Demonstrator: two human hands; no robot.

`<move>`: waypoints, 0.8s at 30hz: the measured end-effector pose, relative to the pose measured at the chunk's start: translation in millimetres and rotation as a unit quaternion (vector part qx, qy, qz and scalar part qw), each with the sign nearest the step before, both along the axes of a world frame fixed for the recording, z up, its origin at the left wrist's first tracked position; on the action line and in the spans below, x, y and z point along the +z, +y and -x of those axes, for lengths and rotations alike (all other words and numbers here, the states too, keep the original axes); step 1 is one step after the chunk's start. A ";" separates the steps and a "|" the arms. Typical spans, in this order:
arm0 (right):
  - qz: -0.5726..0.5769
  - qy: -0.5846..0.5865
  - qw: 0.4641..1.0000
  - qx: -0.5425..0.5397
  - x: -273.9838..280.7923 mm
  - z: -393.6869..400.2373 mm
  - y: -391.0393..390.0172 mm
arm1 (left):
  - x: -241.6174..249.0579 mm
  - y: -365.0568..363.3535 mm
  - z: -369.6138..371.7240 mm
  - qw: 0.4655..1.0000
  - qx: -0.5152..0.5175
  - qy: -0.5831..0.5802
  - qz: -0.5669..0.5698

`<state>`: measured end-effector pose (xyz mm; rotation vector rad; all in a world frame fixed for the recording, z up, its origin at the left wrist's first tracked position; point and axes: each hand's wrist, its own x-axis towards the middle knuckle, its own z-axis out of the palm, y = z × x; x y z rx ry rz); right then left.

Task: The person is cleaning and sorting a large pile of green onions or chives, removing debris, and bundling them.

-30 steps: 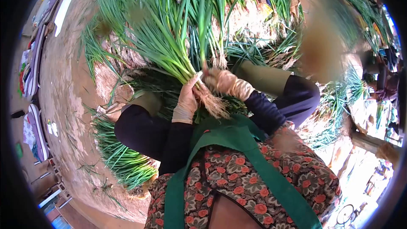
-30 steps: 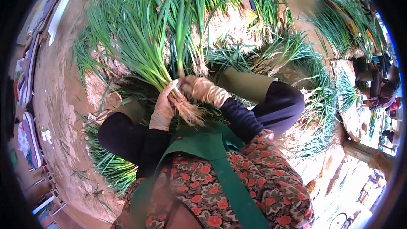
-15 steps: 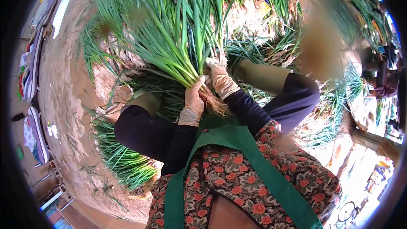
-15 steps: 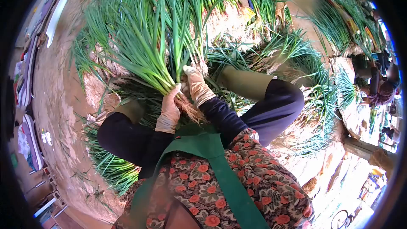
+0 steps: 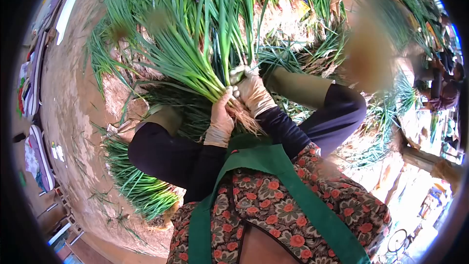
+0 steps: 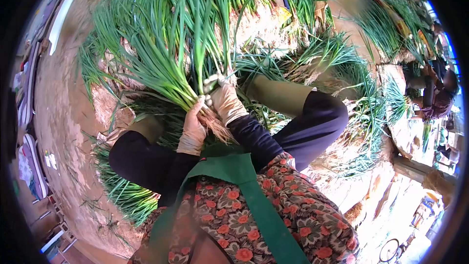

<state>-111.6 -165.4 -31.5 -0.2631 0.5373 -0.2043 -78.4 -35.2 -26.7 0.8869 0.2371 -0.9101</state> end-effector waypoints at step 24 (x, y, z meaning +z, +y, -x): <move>0.771 0.163 0.573 0.226 54.5 -21.9 -66.0 | 16.8 -0.5 -21.3 0.995 -0.097 -0.004 -0.002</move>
